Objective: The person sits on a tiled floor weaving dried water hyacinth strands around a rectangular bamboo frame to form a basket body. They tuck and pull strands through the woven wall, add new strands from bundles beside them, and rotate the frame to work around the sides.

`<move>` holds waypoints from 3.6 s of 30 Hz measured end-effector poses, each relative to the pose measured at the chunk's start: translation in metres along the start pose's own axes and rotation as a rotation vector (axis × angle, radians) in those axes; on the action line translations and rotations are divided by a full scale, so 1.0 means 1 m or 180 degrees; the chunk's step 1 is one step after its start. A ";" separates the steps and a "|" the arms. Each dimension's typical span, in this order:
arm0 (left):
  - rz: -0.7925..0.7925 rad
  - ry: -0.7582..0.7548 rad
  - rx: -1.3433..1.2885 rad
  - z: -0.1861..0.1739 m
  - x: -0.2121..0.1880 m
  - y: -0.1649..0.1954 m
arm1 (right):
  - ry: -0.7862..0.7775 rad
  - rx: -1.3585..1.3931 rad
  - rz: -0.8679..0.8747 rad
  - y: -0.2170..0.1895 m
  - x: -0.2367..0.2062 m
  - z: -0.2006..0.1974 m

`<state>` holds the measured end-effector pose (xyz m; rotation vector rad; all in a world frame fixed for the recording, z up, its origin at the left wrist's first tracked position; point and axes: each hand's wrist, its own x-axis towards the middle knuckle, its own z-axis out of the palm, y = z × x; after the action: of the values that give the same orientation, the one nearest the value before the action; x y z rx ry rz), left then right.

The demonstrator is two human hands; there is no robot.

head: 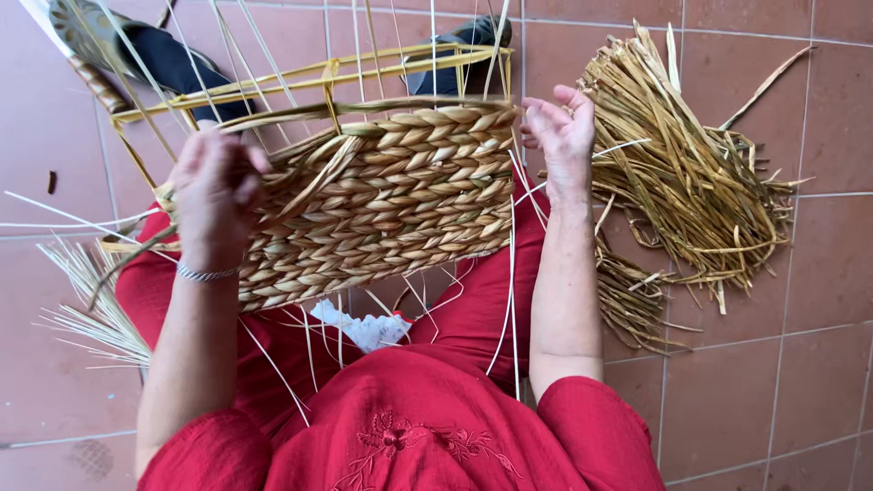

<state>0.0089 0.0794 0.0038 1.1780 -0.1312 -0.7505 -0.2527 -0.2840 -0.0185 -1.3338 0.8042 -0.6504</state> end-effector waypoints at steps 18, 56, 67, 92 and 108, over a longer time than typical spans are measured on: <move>0.0744 0.0425 -0.0314 -0.051 -0.011 0.017 | -0.0185 0.0771 -0.0144 0.047 0.021 0.027; 0.2881 -0.0411 0.5012 -0.001 -0.036 0.007 | -0.2602 -0.2433 -0.2513 -0.053 -0.016 0.204; 0.4537 0.1060 0.5218 0.026 -0.014 0.040 | -0.2409 -0.2725 -0.1971 -0.045 -0.010 0.226; -0.0512 0.0170 -0.1666 0.033 0.011 -0.009 | -0.1702 -0.1979 -0.1054 -0.032 -0.006 0.239; 0.2950 -0.0014 0.5563 -0.021 0.005 0.031 | -0.1563 -0.2214 -0.1887 -0.021 -0.013 0.243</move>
<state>0.0363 0.0985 0.0207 2.3993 -1.4371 0.4379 -0.0615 -0.1354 0.0158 -2.3008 0.2083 -0.4626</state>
